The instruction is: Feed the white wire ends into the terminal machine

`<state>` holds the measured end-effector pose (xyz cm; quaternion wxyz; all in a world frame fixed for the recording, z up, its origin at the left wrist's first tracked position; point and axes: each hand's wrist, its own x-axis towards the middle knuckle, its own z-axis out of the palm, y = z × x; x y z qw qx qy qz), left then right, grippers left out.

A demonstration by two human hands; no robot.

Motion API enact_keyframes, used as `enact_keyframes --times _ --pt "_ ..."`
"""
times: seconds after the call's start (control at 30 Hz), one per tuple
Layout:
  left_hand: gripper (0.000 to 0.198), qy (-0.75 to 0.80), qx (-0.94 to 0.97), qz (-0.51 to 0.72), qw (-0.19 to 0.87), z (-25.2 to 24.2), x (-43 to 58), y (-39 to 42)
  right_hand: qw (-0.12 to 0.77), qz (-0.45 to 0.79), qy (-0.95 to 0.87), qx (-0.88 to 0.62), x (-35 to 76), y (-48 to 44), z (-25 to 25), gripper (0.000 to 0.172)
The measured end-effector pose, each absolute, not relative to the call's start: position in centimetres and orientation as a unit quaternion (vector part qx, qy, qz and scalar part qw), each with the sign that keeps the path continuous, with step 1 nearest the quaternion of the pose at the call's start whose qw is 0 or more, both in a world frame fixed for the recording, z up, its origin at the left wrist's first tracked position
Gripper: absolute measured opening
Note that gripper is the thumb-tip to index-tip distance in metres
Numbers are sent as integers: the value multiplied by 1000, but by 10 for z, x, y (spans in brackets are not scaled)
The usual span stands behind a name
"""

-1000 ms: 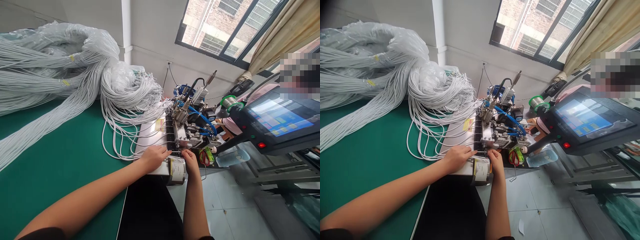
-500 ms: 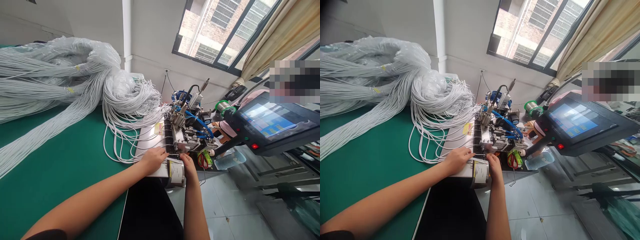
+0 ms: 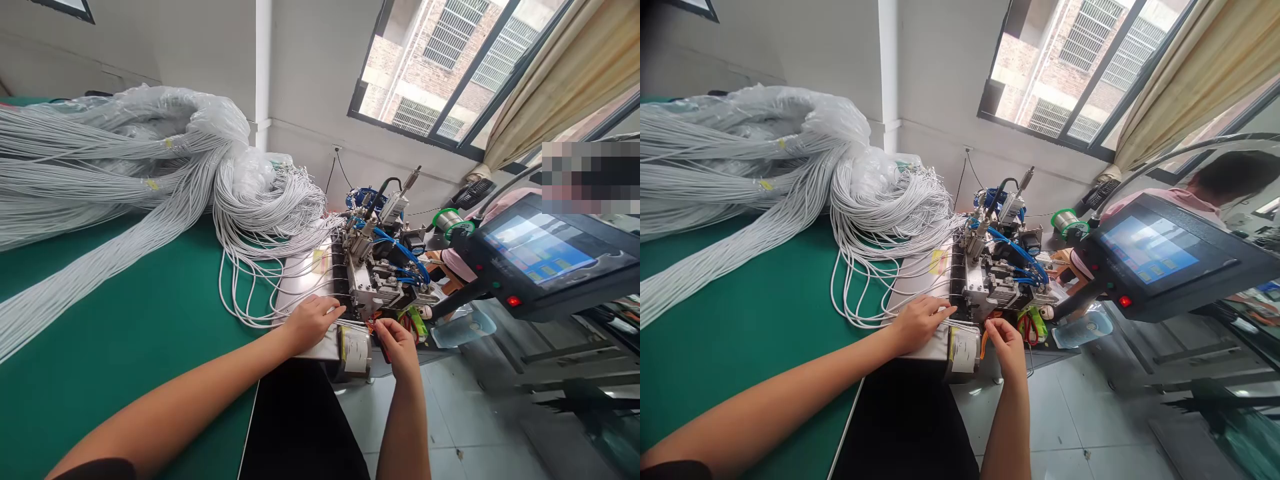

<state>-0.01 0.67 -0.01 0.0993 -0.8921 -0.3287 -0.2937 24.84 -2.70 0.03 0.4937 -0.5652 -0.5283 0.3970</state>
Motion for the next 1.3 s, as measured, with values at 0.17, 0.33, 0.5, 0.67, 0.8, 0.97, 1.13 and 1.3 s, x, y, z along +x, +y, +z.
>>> enact_keyframes --times 0.17,0.33,0.5,0.67,0.8,0.97,1.13,1.3 --pt "36 -325 -898 -278 101 0 -1 6 416 414 -596 -548 249 -37 14 30" --pt "34 -311 -902 -277 112 -1 -1 7 435 395 -604 -539 245 -34 11 26" --pt "32 -303 -901 -292 107 0 0 7 465 359 -605 -537 239 -31 10 25" --pt "26 -317 -887 -325 87 1 1 6 569 331 -519 -546 241 -27 1 25" --pt "27 -324 -883 -327 90 1 1 5 582 351 -480 -555 246 -24 -6 27" --pt "24 -292 -896 -312 120 1 0 5 584 398 -446 -549 242 -22 -9 30" --pt "25 -267 -905 -302 136 -3 -2 7 626 408 -408 -525 227 -20 -9 31" --pt "28 -283 -905 -292 126 -7 -1 8 617 438 -421 -500 225 -21 -4 30"
